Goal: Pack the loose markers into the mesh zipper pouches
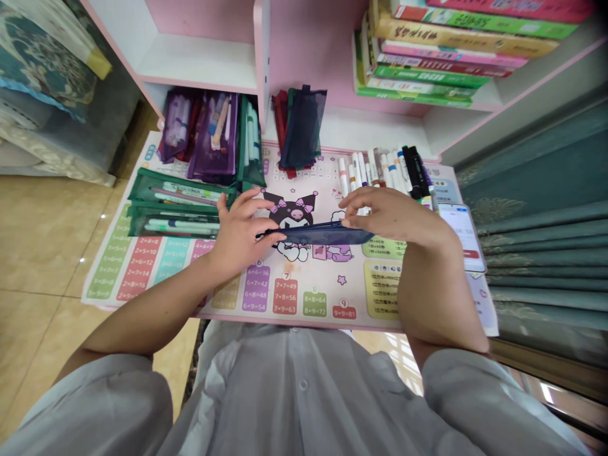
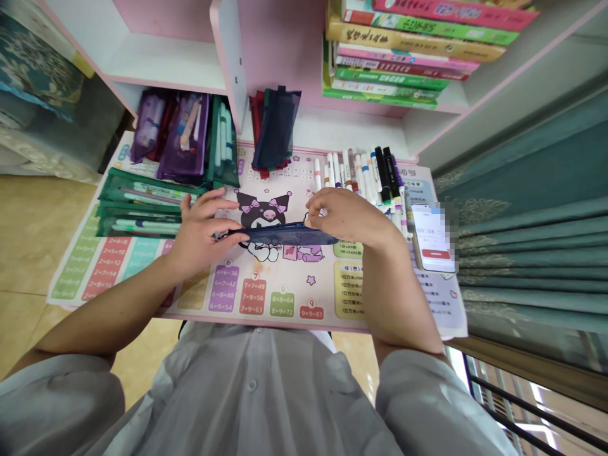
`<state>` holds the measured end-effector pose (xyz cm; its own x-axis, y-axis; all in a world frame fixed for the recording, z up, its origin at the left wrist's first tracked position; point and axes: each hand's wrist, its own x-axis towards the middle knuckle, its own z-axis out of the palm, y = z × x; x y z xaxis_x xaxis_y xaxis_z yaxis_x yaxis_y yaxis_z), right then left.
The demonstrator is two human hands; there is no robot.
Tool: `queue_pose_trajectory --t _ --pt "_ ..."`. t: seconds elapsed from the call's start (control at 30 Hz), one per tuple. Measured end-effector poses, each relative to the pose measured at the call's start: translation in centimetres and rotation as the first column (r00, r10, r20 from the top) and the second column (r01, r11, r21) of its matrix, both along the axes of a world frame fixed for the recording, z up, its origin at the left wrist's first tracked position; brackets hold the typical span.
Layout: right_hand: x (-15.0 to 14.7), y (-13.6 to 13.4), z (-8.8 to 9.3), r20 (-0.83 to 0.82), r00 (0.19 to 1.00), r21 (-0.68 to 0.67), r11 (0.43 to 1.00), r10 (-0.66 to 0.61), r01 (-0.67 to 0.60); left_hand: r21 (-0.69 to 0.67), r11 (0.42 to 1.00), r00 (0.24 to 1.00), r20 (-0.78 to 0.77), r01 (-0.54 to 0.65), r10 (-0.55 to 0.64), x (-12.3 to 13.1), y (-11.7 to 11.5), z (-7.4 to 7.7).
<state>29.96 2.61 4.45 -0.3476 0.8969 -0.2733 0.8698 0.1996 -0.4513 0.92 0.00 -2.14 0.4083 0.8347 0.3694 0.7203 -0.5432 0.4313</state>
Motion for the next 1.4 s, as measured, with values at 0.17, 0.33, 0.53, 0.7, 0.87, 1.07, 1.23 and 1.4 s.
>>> queue_pose_trajectory --t 0.17,0.33,0.53,0.7,0.87,1.07,1.23,1.4 --pt "0.3 0.1 0.1 0.012 0.999 -0.01 0.999 -0.034 0.035 -0.007 1.0 1.0 0.003 -0.003 0.003 0.0 0.0 0.0" --pt "0.6 0.1 0.4 0.039 0.998 -0.02 0.999 -0.043 0.043 -0.014 1.0 1.0 0.005 -0.009 0.009 0.0 0.0 0.0" --pt "0.9 0.3 0.3 0.043 0.999 -0.012 1.0 -0.023 0.023 -0.006 1.0 1.0 0.003 -0.007 0.007 0.0 0.0 0.0" --pt "1.3 0.4 0.0 0.046 0.999 0.013 1.0 -0.021 0.02 -0.019 1.0 1.0 -0.005 -0.01 0.01 0.0 0.0 -0.1" --pt "1.5 0.5 0.0 0.048 0.998 0.001 0.999 -0.037 0.037 -0.024 1.0 1.0 -0.008 -0.008 0.008 0.0 0.0 0.1" --pt "1.5 0.6 0.6 0.092 0.993 -0.033 0.997 -0.07 0.073 -0.034 0.999 1.0 -0.011 -0.014 0.014 -0.1 -0.1 0.2" --pt "1.6 0.7 0.8 0.099 0.992 -0.038 0.996 -0.072 0.077 -0.036 0.999 1.0 -0.021 -0.015 0.015 -0.1 -0.1 0.2" --pt "1.7 0.8 1.0 0.115 0.989 -0.063 0.993 -0.095 0.103 -0.04 0.999 1.0 -0.018 -0.017 0.016 -0.1 -0.1 0.4"
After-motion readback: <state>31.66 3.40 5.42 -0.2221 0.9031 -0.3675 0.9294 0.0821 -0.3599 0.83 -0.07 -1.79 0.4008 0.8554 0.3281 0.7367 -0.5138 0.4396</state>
